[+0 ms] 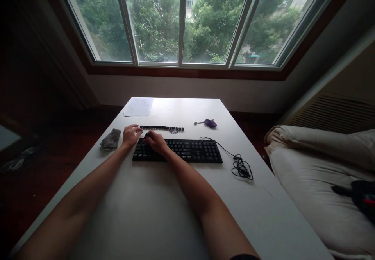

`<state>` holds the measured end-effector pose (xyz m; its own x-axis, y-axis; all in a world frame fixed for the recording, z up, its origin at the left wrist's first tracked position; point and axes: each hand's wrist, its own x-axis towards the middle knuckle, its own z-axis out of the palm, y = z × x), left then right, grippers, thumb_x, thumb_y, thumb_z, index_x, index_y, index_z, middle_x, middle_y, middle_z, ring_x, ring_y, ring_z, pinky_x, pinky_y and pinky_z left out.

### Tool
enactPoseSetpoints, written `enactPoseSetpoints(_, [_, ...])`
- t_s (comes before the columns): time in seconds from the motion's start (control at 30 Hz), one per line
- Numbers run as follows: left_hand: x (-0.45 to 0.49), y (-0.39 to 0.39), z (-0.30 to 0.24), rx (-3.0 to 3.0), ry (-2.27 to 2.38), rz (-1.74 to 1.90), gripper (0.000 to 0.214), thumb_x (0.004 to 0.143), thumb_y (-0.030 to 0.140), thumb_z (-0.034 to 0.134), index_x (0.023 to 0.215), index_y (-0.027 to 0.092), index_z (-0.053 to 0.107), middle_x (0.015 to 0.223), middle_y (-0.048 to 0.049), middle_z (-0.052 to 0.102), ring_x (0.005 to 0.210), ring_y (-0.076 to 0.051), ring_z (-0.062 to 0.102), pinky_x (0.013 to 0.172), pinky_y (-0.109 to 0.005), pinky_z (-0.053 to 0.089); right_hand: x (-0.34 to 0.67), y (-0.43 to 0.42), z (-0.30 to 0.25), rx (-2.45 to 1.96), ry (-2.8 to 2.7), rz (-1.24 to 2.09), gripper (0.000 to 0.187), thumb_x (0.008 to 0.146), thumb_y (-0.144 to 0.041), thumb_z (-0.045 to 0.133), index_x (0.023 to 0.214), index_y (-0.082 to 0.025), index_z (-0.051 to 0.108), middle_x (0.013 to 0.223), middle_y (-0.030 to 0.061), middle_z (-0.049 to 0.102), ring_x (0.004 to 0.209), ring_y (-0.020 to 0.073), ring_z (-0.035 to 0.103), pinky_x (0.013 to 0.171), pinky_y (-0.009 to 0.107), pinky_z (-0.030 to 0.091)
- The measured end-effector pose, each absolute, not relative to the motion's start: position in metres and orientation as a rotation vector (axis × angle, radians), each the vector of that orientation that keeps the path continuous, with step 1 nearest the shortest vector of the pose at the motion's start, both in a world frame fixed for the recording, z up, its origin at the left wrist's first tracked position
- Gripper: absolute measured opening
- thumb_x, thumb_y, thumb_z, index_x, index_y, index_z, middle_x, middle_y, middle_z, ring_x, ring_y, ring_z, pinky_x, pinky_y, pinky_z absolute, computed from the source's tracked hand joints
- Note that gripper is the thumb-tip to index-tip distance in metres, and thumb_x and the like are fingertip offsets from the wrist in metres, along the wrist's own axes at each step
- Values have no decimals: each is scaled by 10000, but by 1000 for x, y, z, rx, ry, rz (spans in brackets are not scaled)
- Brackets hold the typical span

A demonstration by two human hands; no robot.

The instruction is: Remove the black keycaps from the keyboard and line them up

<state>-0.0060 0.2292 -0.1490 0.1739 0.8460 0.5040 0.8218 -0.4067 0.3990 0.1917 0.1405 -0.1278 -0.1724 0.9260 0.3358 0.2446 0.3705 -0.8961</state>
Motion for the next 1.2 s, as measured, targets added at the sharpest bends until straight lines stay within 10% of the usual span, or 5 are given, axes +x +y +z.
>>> enactPoseSetpoints(1.2, [8,254,-157,2231,1787,1028,179,830,283,629,975,267,732,1202,-96,601,1156,-312,487,1027,-468,416,192,138,-125,-1114,-1672,820,131,892,-263,565,993,-252,647,802,-23,734,775,175,698,795,304,548])
